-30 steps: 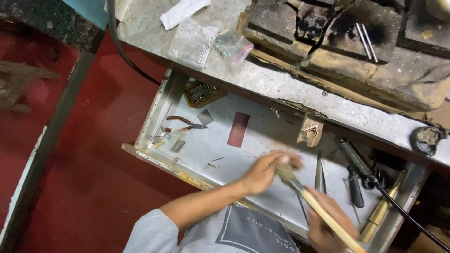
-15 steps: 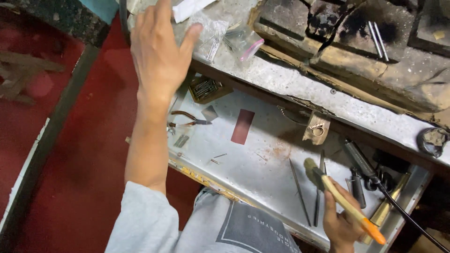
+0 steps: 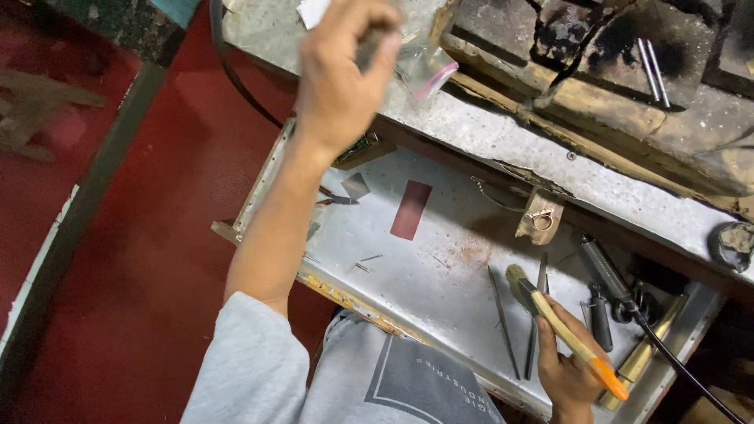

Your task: The person sands a small metal ring with a red abrasive block, then uses a brush to dust it. They cut a piece of the abrasive block with scissors, fold it, and later use a rotary tool on the ring. The person also handles a small plastic bag containing metal pins.

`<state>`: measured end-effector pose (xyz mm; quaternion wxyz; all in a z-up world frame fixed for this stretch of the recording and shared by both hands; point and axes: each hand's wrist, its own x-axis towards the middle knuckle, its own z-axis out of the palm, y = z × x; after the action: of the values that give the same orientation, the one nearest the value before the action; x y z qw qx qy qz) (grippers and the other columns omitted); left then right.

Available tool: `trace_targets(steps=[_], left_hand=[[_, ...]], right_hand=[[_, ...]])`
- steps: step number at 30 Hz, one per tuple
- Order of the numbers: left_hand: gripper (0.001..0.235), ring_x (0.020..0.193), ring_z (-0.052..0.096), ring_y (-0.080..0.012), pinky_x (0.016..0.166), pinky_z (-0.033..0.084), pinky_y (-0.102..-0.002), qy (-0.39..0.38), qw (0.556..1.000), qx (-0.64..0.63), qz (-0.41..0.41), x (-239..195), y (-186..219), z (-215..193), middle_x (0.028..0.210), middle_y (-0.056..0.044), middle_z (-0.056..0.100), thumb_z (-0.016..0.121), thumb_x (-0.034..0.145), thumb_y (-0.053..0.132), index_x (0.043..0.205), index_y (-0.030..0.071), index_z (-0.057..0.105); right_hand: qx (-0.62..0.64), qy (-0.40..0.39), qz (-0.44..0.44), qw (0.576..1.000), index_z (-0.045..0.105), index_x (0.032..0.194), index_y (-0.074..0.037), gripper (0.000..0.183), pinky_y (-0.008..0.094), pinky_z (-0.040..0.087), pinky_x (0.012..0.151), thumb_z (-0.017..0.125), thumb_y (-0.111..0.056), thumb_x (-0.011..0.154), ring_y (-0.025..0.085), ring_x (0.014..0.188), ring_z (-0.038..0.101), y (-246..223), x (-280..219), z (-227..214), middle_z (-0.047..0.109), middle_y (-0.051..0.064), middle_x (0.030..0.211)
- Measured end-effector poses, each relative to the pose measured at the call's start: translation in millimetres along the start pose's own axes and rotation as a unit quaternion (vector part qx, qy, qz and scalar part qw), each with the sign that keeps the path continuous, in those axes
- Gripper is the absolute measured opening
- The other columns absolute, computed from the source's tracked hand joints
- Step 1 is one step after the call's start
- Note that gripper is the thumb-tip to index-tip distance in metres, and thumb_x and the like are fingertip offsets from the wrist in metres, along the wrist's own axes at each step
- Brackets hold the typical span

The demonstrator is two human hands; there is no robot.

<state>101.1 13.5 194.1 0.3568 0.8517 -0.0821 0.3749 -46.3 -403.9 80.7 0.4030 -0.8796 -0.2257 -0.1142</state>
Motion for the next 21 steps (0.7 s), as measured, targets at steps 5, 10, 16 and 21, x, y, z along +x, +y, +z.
trace_targets(steps=[5,10,16,21], left_hand=[[0.053,0.099,0.065,-0.0254,0.079,0.06,-0.039,-0.152,0.987,0.055,-0.002,-13.0,9.5,-2.5,0.117,-0.012,0.062,0.079,0.094,0.039,0.125,0.004,0.055],[0.058,0.103,0.068,-0.0258,0.086,0.062,-0.041,-0.15,0.972,0.17,0.055,-12.3,5.8,7.1,0.118,-0.009,0.066,0.097,0.088,0.029,0.127,0.006,0.062],[0.013,0.081,0.069,-0.0162,0.069,0.059,-0.024,-0.062,0.972,0.19,0.127,-15.7,1.3,-13.0,0.094,-0.005,0.072,0.082,0.095,0.002,0.101,0.011,0.074],[0.004,0.072,0.053,-0.0191,0.059,0.038,-0.031,-0.141,0.986,0.085,-0.039,-39.7,44.6,-94.4,0.097,-0.017,0.067,0.07,0.103,-0.009,0.104,-0.006,0.073]], right_hand=[[0.017,0.006,0.008,1.0,0.066,0.117,0.014,0.025,0.039,0.063,0.094,0.07,0.002,0.095,0.034,0.103,0.074,9.5,-10.7,2.1,0.072,0.026,0.115],[0.024,0.011,0.011,1.0,0.066,0.117,0.017,0.027,0.039,0.063,0.093,0.071,0.004,0.094,0.035,0.103,0.074,9.8,-14.0,2.3,0.071,0.029,0.115],[0.015,0.039,0.012,0.999,0.066,0.117,0.015,0.024,0.04,0.061,0.096,0.074,0.011,0.095,0.038,0.106,0.074,24.1,-14.4,-7.9,0.071,0.031,0.117],[-0.052,0.048,0.017,0.997,0.068,0.121,0.017,0.02,0.044,0.06,0.096,0.075,0.008,0.104,0.039,0.105,0.073,36.0,-18.7,-20.6,0.072,0.031,0.119]])
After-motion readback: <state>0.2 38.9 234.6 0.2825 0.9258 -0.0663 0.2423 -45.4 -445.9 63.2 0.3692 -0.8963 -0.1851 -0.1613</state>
